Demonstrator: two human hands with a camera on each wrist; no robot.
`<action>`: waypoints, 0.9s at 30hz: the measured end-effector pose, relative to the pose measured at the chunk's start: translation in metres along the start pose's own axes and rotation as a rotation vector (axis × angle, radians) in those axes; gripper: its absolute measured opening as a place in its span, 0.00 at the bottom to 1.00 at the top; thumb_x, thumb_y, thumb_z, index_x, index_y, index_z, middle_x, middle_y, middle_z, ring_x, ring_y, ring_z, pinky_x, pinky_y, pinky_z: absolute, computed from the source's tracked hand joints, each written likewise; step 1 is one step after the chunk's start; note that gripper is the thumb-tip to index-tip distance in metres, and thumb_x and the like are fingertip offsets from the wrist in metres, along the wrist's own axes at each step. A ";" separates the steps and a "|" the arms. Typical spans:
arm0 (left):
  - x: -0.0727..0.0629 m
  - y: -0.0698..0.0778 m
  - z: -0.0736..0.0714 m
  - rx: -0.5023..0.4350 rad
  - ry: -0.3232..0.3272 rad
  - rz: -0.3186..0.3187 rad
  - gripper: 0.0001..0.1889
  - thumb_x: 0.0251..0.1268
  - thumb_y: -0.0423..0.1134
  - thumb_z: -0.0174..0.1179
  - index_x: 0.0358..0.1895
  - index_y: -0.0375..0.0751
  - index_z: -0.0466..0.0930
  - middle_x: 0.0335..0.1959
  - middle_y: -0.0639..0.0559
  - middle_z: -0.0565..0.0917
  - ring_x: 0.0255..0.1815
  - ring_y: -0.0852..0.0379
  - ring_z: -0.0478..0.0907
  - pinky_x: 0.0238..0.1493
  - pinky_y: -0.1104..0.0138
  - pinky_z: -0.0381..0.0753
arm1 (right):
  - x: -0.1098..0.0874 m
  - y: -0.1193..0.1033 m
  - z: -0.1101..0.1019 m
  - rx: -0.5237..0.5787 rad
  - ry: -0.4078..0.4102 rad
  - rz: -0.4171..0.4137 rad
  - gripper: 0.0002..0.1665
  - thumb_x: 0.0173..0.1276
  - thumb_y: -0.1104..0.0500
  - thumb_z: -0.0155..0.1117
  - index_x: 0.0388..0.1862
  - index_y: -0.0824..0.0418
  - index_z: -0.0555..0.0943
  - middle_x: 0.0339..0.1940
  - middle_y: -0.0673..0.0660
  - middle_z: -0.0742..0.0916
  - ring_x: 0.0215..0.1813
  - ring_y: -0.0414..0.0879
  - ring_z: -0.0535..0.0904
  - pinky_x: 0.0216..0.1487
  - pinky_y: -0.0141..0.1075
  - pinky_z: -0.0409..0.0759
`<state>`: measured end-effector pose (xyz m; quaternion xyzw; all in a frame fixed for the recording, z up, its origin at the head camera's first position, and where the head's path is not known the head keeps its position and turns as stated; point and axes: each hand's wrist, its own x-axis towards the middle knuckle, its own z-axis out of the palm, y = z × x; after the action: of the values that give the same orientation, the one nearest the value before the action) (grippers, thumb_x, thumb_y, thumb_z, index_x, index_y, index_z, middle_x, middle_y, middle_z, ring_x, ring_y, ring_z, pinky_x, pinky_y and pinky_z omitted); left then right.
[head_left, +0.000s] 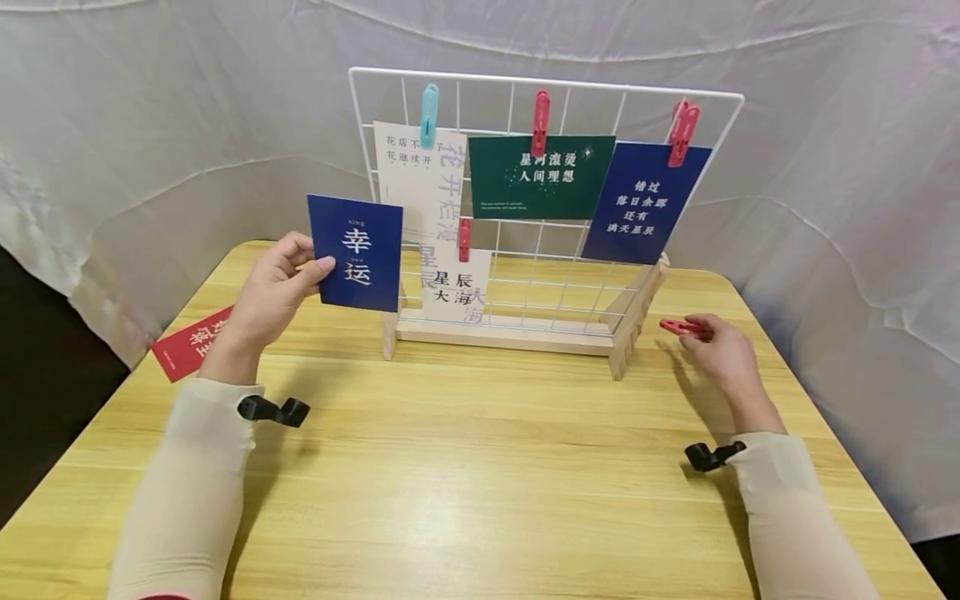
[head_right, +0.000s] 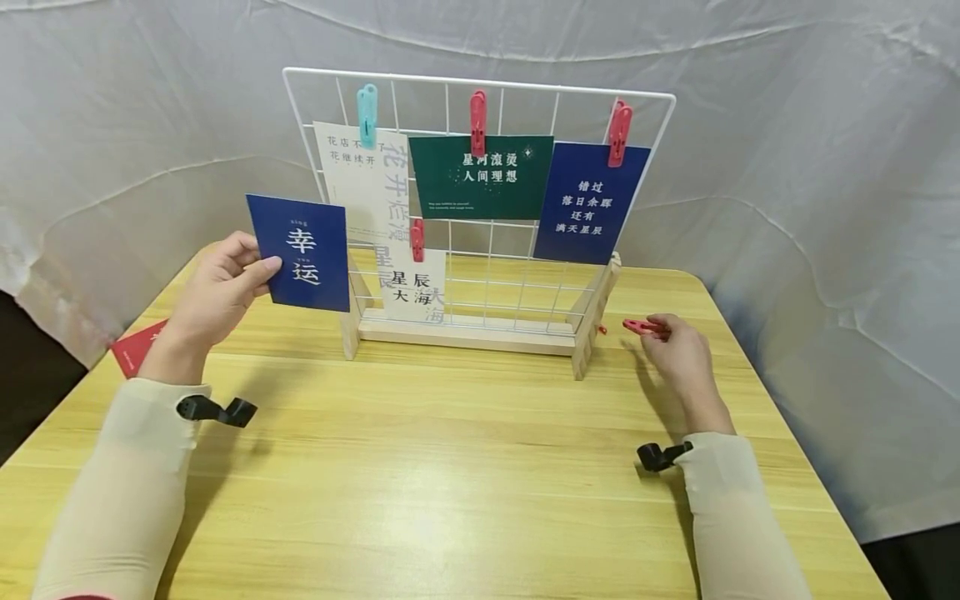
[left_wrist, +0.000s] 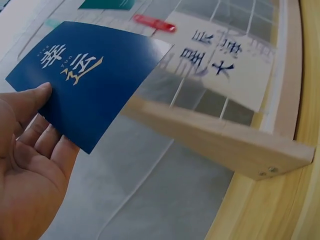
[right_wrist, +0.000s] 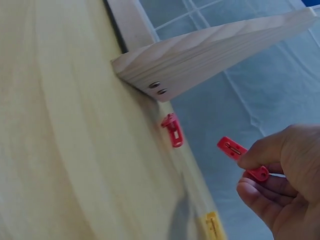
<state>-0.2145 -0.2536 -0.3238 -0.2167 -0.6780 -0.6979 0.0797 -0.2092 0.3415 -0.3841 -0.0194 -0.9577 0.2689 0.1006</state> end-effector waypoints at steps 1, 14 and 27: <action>0.000 0.000 0.003 0.022 0.004 -0.005 0.06 0.72 0.33 0.56 0.47 0.36 0.75 0.45 0.50 0.85 0.44 0.56 0.84 0.46 0.69 0.81 | 0.000 -0.001 -0.001 0.002 0.008 -0.005 0.24 0.72 0.58 0.59 0.62 0.70 0.74 0.49 0.71 0.83 0.48 0.63 0.78 0.43 0.48 0.73; 0.002 -0.006 0.032 0.184 0.018 -0.026 0.14 0.72 0.36 0.56 0.58 0.42 0.76 0.49 0.50 0.85 0.44 0.55 0.83 0.46 0.68 0.81 | -0.004 -0.022 -0.022 0.054 0.165 -0.036 0.24 0.71 0.54 0.63 0.60 0.68 0.76 0.47 0.68 0.85 0.41 0.39 0.79 0.48 0.33 0.74; 0.002 -0.014 0.059 0.240 0.042 -0.064 0.12 0.70 0.34 0.59 0.53 0.34 0.79 0.42 0.44 0.87 0.39 0.56 0.84 0.51 0.67 0.78 | -0.012 -0.048 -0.036 0.141 0.345 -0.007 0.25 0.69 0.51 0.65 0.61 0.60 0.79 0.50 0.60 0.85 0.41 0.27 0.73 0.43 0.17 0.72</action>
<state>-0.2101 -0.1949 -0.3366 -0.1691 -0.7614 -0.6183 0.0970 -0.1895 0.3180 -0.3311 -0.0550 -0.9050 0.3277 0.2656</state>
